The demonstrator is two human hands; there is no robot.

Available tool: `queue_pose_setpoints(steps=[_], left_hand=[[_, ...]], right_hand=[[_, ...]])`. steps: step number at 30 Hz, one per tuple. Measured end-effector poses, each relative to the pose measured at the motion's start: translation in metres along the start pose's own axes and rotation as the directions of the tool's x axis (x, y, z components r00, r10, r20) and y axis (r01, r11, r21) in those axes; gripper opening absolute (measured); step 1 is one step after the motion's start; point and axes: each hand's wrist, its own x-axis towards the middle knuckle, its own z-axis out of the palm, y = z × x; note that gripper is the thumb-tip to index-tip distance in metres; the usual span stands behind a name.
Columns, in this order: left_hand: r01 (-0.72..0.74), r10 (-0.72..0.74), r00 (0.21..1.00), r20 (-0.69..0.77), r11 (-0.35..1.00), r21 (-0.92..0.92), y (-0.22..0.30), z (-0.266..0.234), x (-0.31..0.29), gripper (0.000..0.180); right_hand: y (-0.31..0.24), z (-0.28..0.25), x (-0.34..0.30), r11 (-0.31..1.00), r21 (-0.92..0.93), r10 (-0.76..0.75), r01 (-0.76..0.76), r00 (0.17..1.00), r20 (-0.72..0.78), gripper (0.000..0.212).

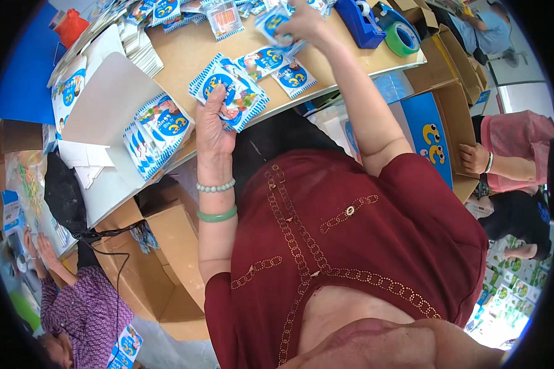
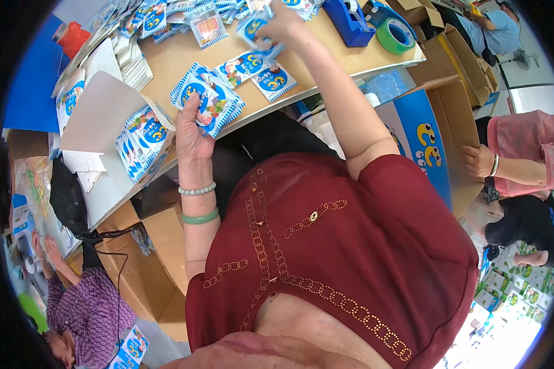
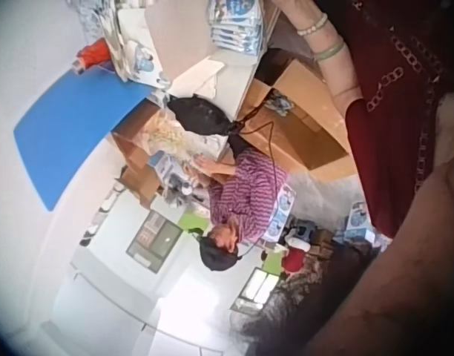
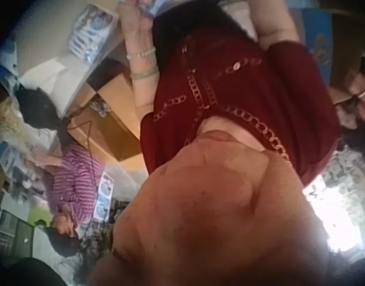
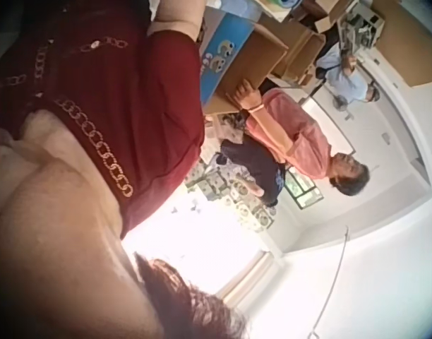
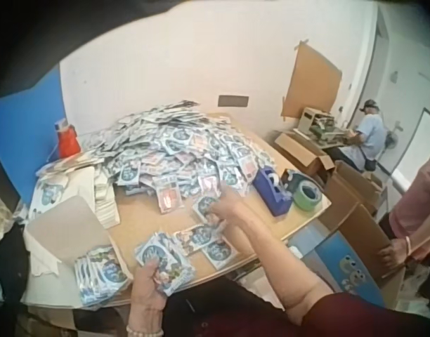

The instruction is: Manually packing small product pouches into cardboard boxes at a workstation.

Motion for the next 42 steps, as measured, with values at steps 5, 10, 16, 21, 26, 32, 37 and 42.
queue_pose_setpoints(steps=[5,10,16,21,26,32,37,42], left_hand=[[0.003,-0.003,1.000,0.026,1.000,-0.003,-0.002,-0.004,-0.001,0.037],[-0.029,0.030,0.999,0.044,0.999,-0.015,-0.002,-0.001,-0.001,0.033],[-0.028,0.027,0.998,0.051,1.000,0.006,-0.002,-0.004,-0.001,0.032],[-0.039,0.039,0.998,0.057,0.999,-0.004,-0.004,-0.009,0.000,0.032],[-0.028,0.028,0.998,0.062,1.000,0.004,-0.003,0.002,-0.001,0.031],[-0.046,0.046,0.996,0.078,0.999,0.002,-0.005,0.000,-0.002,0.030],[-0.059,0.058,0.994,0.096,0.998,0.007,-0.002,-0.002,-0.003,0.029],[-0.043,0.040,0.994,0.100,0.998,0.034,-0.004,0.004,-0.005,0.030]], right_hand=[[-0.018,-0.047,-0.021,0.989,0.148,-0.075,-0.002,0.855,0.513,0.052],[-0.030,0.016,-0.044,0.749,-0.386,-0.378,0.538,0.827,0.417,0.050],[-0.049,-0.002,-0.053,0.791,-0.409,-0.370,0.455,0.888,0.274,0.049],[-0.023,-0.041,-0.065,0.963,0.266,-0.021,-0.035,0.978,0.207,0.041],[-0.012,0.010,-0.106,0.845,-0.523,-0.150,0.110,0.988,-0.034,0.057],[-0.016,-0.003,-0.101,0.956,-0.291,0.098,-0.047,0.982,0.164,0.065],[-0.014,-0.001,-0.039,0.849,0.523,-0.047,-0.074,0.976,0.215,0.050],[-0.033,0.053,0.029,0.658,0.749,-0.079,-0.078,0.982,0.172,0.044]])
